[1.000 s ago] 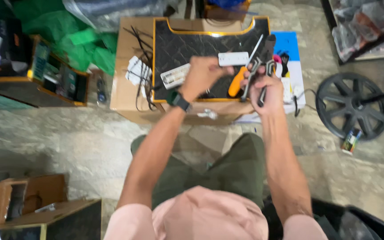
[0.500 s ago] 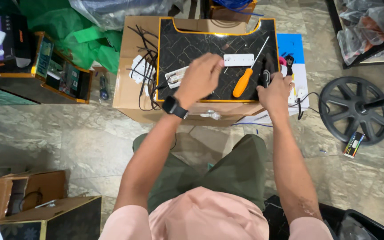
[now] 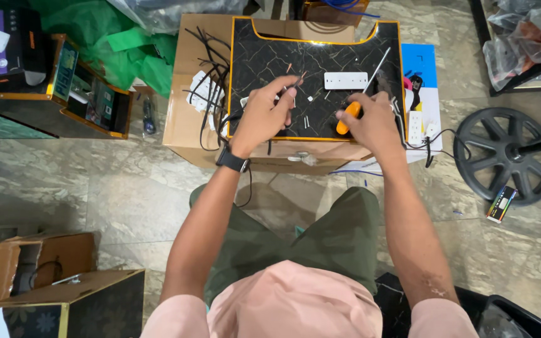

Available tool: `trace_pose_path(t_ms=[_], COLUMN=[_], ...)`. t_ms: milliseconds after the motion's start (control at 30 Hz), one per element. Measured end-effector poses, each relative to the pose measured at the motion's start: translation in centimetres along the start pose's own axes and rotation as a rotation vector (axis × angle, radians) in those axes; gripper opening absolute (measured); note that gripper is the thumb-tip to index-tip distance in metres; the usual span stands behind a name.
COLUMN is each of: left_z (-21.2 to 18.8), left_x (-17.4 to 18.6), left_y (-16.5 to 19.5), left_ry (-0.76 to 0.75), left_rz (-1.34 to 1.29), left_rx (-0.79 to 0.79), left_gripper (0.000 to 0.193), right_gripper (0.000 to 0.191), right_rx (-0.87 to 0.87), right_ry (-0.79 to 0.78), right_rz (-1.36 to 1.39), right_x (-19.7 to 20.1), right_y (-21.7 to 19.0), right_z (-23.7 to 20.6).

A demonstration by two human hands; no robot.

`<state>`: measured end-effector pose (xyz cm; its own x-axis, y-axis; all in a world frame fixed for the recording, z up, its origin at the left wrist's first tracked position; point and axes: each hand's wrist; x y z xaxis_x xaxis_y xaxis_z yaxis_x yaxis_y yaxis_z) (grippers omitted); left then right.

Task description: The person sits at a small table and disassembles white power strips, using a screwdriver to remove screws and open the plastic casings. They separate the housing halves, handle internal wires and small components, and set screws and parts on the table while working through the units.

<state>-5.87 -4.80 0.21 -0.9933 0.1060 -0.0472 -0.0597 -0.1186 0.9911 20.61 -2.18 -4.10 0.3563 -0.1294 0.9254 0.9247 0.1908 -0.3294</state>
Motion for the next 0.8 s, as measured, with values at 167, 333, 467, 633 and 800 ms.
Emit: trace_pose_path(t_ms=[167,333,467,633,800], left_z=[-0.6,-1.1,-1.5,-1.8,-1.9], left_x=[-0.1,-0.4,-0.1,-0.3,-1.4], left_y=[-1.9,-3.6,-4.7,-6.4,-7.4], left_ry=[0.01,0.011,-0.009,-0.016,-0.004], left_rz=[-0.073,-0.216,-0.256,-0.372,-0.439], left_rx=[0.018,0.146,0.101,0.133,0.172], left_gripper=[0.024,0.029,0.029,0.029,0.028], right_gripper=[0.037,0.042,0.043,0.04,0.03], right_rx=[-0.006,-0.001,-0.021,-0.007,0.064], right_ry=[-0.009,-0.025,-0.034,-0.025,0.106], right_rz=[-0.024,-0.067,-0.074,-0.124,-0.235], right_x=[0.4,0.5,0.5,0.4,-0.6], right_y=[0.4,1.5,1.9,2.6,2.6], right_z=[0.1,0.3,0.5,1.1,1.5])
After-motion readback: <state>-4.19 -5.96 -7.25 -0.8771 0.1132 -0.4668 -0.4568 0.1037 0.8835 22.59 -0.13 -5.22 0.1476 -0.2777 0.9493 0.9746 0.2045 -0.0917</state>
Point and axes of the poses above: each hand's wrist, its own z-axis towards the middle knuckle, its own x-axis out of the back of the hand, y = z × x, and after that the axes turned 12 degrees about -z, right-handed
